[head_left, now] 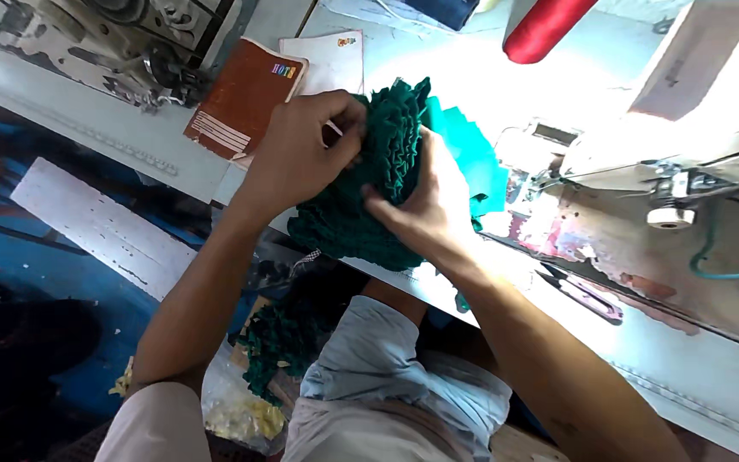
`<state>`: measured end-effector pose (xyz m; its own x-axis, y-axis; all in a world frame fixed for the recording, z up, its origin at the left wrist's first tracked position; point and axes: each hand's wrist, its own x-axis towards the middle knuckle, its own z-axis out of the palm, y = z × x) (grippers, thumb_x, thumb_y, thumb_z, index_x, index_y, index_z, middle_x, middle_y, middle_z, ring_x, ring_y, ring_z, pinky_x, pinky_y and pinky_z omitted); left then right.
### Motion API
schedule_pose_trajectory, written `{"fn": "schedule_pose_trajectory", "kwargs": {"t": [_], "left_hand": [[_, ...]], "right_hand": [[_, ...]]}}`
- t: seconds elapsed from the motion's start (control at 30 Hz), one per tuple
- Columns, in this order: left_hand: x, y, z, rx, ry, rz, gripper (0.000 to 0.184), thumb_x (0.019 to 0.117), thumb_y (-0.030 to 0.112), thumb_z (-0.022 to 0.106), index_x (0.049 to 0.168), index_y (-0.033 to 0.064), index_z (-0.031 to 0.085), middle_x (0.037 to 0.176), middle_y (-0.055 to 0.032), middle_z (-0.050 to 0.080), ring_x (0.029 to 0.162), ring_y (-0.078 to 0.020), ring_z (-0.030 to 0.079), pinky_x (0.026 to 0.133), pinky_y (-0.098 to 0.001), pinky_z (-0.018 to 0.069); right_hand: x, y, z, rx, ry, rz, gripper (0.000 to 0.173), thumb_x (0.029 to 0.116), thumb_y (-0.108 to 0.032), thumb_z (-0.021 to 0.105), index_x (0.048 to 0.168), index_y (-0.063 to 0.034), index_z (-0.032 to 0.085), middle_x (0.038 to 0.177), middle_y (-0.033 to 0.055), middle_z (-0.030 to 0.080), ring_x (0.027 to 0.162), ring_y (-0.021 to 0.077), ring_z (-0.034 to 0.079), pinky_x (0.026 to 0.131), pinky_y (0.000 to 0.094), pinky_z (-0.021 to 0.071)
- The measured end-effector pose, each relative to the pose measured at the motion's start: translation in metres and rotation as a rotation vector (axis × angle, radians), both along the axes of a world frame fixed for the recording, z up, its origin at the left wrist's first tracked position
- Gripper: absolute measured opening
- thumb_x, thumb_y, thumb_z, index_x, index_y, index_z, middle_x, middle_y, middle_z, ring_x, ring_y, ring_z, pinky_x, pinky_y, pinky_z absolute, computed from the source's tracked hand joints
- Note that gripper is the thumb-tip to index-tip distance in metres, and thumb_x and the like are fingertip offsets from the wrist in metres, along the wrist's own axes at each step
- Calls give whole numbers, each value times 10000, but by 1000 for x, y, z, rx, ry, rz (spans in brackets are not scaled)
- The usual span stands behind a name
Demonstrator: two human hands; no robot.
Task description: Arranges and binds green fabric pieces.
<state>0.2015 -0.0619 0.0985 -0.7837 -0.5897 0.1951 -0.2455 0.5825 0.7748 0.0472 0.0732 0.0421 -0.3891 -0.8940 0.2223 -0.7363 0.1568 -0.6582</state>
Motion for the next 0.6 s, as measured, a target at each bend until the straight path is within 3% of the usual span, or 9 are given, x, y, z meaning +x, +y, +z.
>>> {"fn": "schedule_pose_trajectory", "kwargs": {"t": [0.07,0.13,0.23,0.3,0.37,0.5,0.6], "left_hand": [[12,-5,-3,74,52,-92,250,1025,81,556,1252,-3,622,1170,-73,693,950,-102,722,830,-289,634],[36,-13,-8,-13,-58,-184,362,943,81,558,1297,20,601,1280,-94,653,1103,-150,675,903,-339,599],[63,-18,-20,-152,-274,-255,438,833,193,646,1258,90,675,1266,-126,635,1135,-250,620,881,-450,557],[70,-18,-26,-176,-322,-256,313,891,280,674,1156,127,739,1187,-97,671,1106,-233,636,888,-450,551],[67,-17,-28,-228,-309,-223,237,963,311,631,1040,127,760,1019,-54,708,966,-168,665,829,-393,546],[44,-10,-10,-283,-271,-163,234,1049,221,537,1096,44,682,989,-93,691,841,-153,674,762,-330,575],[19,-2,-2,-238,-190,-99,223,1061,206,548,1108,21,662,1021,-106,662,821,-123,686,747,-293,609]], "right_hand": [[-8,0,0,-45,-114,-5,705,838,-379,726,1418,-34,520,1264,161,659,1157,274,648,938,502,529],[-15,1,0,-66,-212,-10,648,848,-353,706,1402,-65,533,1225,105,674,1119,172,657,934,419,540],[-19,1,2,-55,-302,-31,621,848,-358,701,1390,-101,542,1190,51,681,1087,95,654,922,344,543],[-17,-1,3,-42,-306,-27,618,846,-357,701,1390,-111,540,1187,45,680,1078,93,653,913,345,542],[-16,-1,3,-42,-293,-14,623,844,-355,700,1394,-112,538,1195,49,678,1084,100,654,911,356,544],[-17,0,3,-53,-304,1,620,841,-345,704,1392,-114,539,1210,47,674,1111,94,649,938,348,544],[-12,2,7,14,-229,37,780,820,-555,676,1434,-102,512,1265,90,653,1161,174,633,949,438,524]]}}
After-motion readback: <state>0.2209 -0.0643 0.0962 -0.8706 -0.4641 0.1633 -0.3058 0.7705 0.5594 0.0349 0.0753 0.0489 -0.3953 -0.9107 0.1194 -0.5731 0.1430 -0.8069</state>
